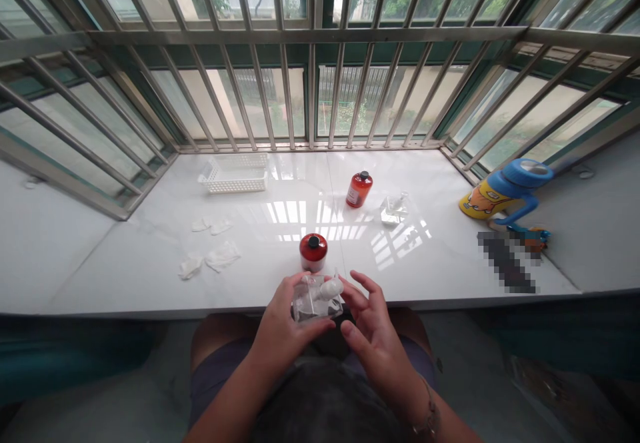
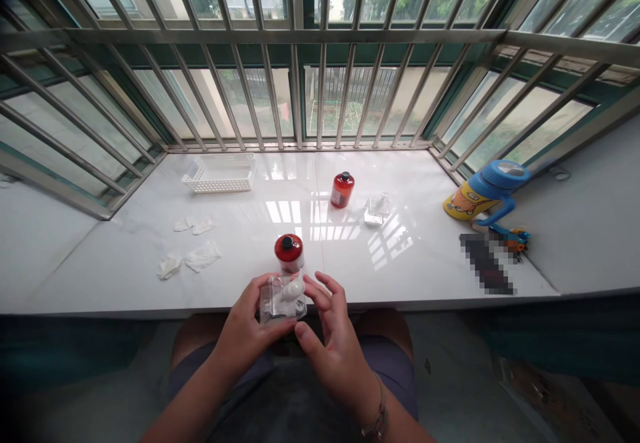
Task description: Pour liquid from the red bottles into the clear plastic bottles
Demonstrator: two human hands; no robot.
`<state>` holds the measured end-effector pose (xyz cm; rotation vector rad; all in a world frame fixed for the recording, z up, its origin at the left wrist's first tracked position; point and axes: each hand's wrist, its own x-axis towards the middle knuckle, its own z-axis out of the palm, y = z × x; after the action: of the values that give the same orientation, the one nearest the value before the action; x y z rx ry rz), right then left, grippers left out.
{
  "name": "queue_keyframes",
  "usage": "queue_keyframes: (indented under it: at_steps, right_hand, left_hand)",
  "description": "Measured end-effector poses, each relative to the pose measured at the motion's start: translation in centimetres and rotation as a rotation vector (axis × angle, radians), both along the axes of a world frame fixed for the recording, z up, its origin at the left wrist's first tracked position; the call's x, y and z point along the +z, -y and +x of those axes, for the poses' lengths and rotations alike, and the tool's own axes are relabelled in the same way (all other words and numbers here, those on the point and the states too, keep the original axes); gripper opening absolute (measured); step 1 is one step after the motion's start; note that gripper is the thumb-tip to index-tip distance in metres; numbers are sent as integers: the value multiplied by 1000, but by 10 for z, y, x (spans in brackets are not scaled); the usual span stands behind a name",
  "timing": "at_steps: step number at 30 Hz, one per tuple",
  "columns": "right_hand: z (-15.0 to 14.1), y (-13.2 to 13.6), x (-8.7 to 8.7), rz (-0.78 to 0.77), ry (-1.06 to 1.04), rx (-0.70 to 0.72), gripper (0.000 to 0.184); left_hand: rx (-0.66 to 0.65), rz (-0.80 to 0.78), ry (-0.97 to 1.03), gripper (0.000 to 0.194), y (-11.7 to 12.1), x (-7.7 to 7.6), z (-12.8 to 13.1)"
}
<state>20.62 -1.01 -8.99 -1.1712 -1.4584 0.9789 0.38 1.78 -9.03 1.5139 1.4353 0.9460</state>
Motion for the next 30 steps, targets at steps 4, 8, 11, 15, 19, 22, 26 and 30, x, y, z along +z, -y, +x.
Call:
queue_keyframes:
  at_steps: [4,8,11,15,19,22,26,30]
  right_hand:
    - [-4,-2,-6,-97,-243,-10,48]
    - [-6,-4,-3,-72,-254,-24,54]
    - [-6,-3,3,-93,-254,30,59]
    - [-4,-2,2,-116,-198,45,62]
    - [-4,-3,-4,-91,-261,-23,54]
    - [-6,-3,-4,-61,-281,-42,60]
    - [-7,-2,4,-86,-228,45,79]
    - [-4,2,6,-39,-117,62,74]
  left_hand:
    - [34,75,-52,80,1,-4,-2]
    - [2,106,-71,81,2,-3,0]
    - [-4,104,-90,78,3,0,4]
    - [-5,108,-98,77,6,1,8]
    - [-19,155,-97,77,7,-2,6]
    - [-3,149,-93,76,8,-2,5]
    - [-3,120,-94,75,8,1,6]
    - [18,93,-89,76,8,2,7]
